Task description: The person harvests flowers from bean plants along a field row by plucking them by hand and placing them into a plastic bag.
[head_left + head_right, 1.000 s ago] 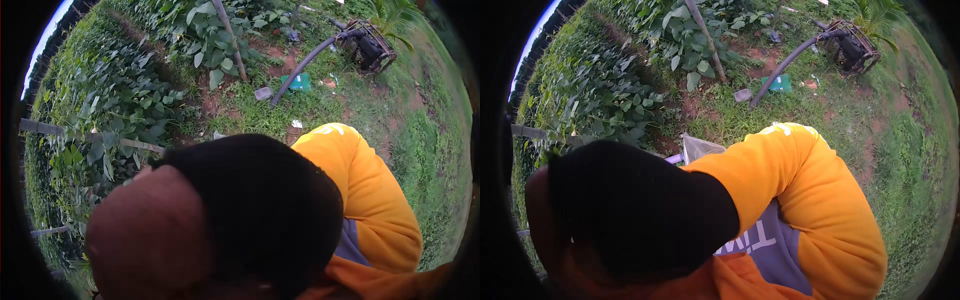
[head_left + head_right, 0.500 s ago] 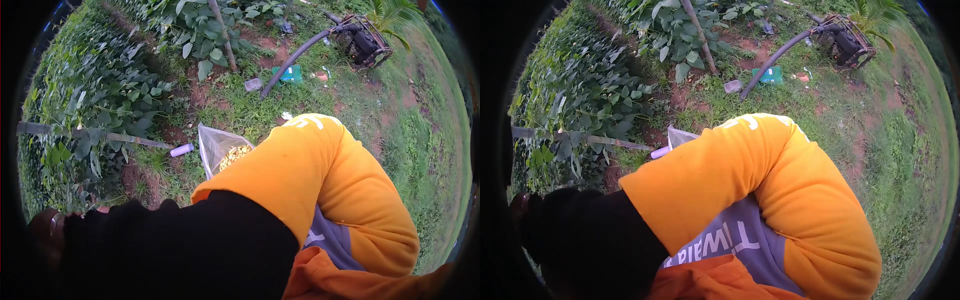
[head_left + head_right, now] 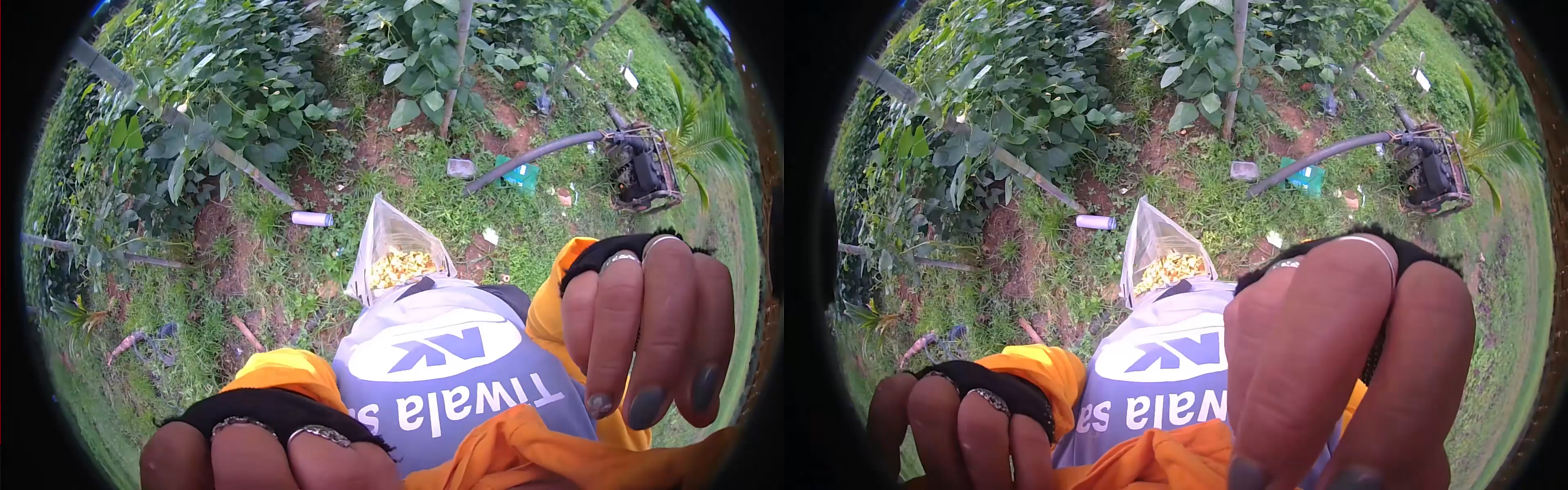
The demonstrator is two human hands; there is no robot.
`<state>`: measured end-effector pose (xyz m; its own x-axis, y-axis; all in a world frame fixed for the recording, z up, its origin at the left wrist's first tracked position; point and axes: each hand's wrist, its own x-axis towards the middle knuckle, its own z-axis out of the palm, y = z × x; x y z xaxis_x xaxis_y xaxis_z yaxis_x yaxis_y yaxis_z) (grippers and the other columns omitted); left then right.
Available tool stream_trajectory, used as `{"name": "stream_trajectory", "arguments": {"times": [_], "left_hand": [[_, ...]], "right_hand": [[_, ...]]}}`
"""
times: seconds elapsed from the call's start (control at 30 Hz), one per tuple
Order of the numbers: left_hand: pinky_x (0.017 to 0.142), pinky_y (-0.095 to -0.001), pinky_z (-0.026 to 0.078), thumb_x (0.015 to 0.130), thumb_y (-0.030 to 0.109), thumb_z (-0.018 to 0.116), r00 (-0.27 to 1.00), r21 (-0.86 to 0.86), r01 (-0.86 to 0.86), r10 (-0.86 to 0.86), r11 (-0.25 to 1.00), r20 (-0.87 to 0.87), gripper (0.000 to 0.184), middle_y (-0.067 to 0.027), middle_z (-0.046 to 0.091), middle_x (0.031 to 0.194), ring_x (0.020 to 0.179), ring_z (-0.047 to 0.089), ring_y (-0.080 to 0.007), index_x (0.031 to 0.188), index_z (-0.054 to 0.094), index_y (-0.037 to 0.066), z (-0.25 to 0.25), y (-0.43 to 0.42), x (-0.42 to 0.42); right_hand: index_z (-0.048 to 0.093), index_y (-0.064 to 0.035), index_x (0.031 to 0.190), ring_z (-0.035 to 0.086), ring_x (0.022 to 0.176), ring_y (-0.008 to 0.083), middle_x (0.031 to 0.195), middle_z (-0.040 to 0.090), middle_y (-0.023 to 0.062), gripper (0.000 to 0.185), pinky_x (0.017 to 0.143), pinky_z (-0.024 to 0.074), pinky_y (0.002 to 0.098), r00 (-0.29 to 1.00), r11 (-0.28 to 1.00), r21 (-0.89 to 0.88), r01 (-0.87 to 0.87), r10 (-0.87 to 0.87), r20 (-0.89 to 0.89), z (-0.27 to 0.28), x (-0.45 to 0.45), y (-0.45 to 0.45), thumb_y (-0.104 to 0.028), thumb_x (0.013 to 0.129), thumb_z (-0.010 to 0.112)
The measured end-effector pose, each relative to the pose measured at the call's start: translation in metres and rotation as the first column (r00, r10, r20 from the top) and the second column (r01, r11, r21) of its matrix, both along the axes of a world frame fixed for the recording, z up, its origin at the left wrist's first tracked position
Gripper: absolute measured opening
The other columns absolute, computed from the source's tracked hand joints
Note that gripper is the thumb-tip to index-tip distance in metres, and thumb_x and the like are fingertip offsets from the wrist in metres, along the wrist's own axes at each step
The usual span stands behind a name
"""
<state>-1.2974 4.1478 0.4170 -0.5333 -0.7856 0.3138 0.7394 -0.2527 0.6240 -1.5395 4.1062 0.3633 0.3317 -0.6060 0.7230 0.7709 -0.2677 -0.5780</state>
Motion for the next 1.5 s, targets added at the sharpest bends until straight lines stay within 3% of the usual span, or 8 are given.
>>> {"name": "stream_trajectory", "arguments": {"times": [0.13, 0.17, 0.3, 0.7, 0.77, 0.9, 0.97, 1.5], "left_hand": [[0.079, -0.0340, 0.046, 0.082, 0.019, 0.066, 0.937, 0.094, -0.166, 0.187, 0.982, -0.296, 0.009, -0.0015, 0.058, 0.075, 0.079, 0.054, -0.0180, 0.089, 0.061, 0.019, -0.013, 0.008, -0.034], [0.079, -0.0339, 0.046, 0.082, 0.019, 0.066, 0.598, 0.418, -0.386, 0.568, 0.823, -0.566, 0.009, -0.0013, 0.058, 0.075, 0.079, 0.055, -0.0178, 0.089, 0.061, 0.019, -0.019, 0.023, -0.080], [0.081, -0.0341, 0.045, 0.083, 0.020, 0.065, 0.962, -0.199, -0.046, -0.011, 0.979, -0.274, 0.009, -0.0007, 0.059, 0.074, 0.076, 0.055, -0.0170, 0.089, 0.060, 0.018, -0.036, -0.022, -0.030], [0.086, -0.0392, 0.041, 0.085, 0.024, 0.061, 0.966, -0.131, -0.086, 0.050, 0.988, -0.252, 0.015, 0.0001, 0.056, 0.061, 0.064, 0.054, -0.0151, 0.079, 0.053, 0.015, -0.037, -0.015, -0.024], [0.088, -0.0389, 0.040, 0.086, 0.028, 0.061, 0.990, -0.087, -0.116, 0.107, 0.989, -0.097, 0.016, 0.0018, 0.055, 0.061, 0.068, 0.054, -0.0144, 0.079, 0.053, 0.016, -0.035, -0.012, -0.019], [0.089, -0.0389, 0.039, 0.086, 0.032, 0.061, 0.944, -0.286, -0.327, 0.297, 0.901, -0.146, 0.017, 0.0019, 0.055, 0.065, 0.074, 0.054, -0.0141, 0.079, 0.054, 0.017, -0.050, -0.031, -0.029], [0.090, -0.0392, 0.039, 0.086, 0.033, 0.061, 0.970, -0.209, -0.142, 0.179, 0.968, 0.166, 0.016, 0.0008, 0.055, 0.070, 0.080, 0.054, -0.0148, 0.082, 0.057, 0.018, -0.041, -0.034, -0.014], [0.088, -0.0386, 0.042, 0.086, 0.017, 0.059, 0.962, -0.330, -0.264, 0.222, 0.906, -0.160, 0.016, 0.0028, 0.057, 0.073, 0.077, 0.056, -0.0159, 0.069, 0.058, 0.017, -0.063, -0.078, -0.036]], "right_hand": [[0.066, -0.0092, 0.082, 0.049, 0.063, 0.0126, 0.082, 0.063, 0.0049, 0.002, 0.056, 0.0342, 0.0195, 0.998, 0.941, -0.338, -0.005, -0.014, -0.054, 0.010, 0.020, -0.001, -0.008, 0.082, 0.065], [0.067, -0.0101, 0.082, 0.048, 0.064, 0.0116, 0.080, 0.063, 0.0048, 0.002, 0.057, 0.0341, 0.0201, 1.000, 0.951, -0.310, -0.007, -0.001, -0.026, 0.011, 0.022, -0.003, -0.009, 0.081, 0.066], [0.068, -0.0112, 0.080, 0.048, 0.064, 0.0107, 0.078, 0.063, 0.0052, 0.001, 0.057, 0.0341, 0.0209, 0.998, 0.975, -0.222, -0.002, 0.016, 0.063, 0.008, 0.026, 0.000, -0.011, 0.080, 0.067], [0.063, -0.0055, 0.070, 0.045, 0.056, 0.0105, 0.077, 0.059, 0.0036, 0.017, 0.052, 0.0340, 0.0200, 0.905, 0.928, -0.033, -0.371, 0.369, 0.214, 0.013, 0.034, 0.023, -0.006, 0.086, 0.059], [0.060, -0.0062, 0.068, 0.046, 0.058, 0.0099, 0.078, 0.055, 0.0032, 0.017, 0.054, 0.0362, 0.0195, 0.838, 0.675, 0.500, 0.542, -0.477, -0.265, 0.027, 0.046, 0.085, -0.007, 0.085, 0.062], [0.059, -0.0073, 0.066, 0.046, 0.059, 0.0098, 0.079, 0.052, 0.0036, 0.018, 0.055, 0.0365, 0.0186, 0.644, 0.291, 0.668, 0.684, -0.672, -0.366, 0.041, 0.063, 0.024, -0.007, 0.084, 0.062], [0.060, -0.0085, 0.066, 0.045, 0.058, 0.0084, 0.079, 0.054, 0.0049, 0.018, 0.054, 0.0342, 0.0172, 0.973, 0.986, -0.005, -0.164, 0.163, 0.163, -0.011, 0.024, -0.019, -0.008, 0.084, 0.061], [0.047, -0.0038, 0.099, 0.050, 0.068, 0.0095, 0.092, 0.058, 0.0033, 0.021, 0.065, 0.0467, 0.0157, 0.972, 0.969, -0.114, -0.218, 0.226, 0.062, -0.013, 0.030, -0.055, -0.017, 0.087, 0.059]]}}
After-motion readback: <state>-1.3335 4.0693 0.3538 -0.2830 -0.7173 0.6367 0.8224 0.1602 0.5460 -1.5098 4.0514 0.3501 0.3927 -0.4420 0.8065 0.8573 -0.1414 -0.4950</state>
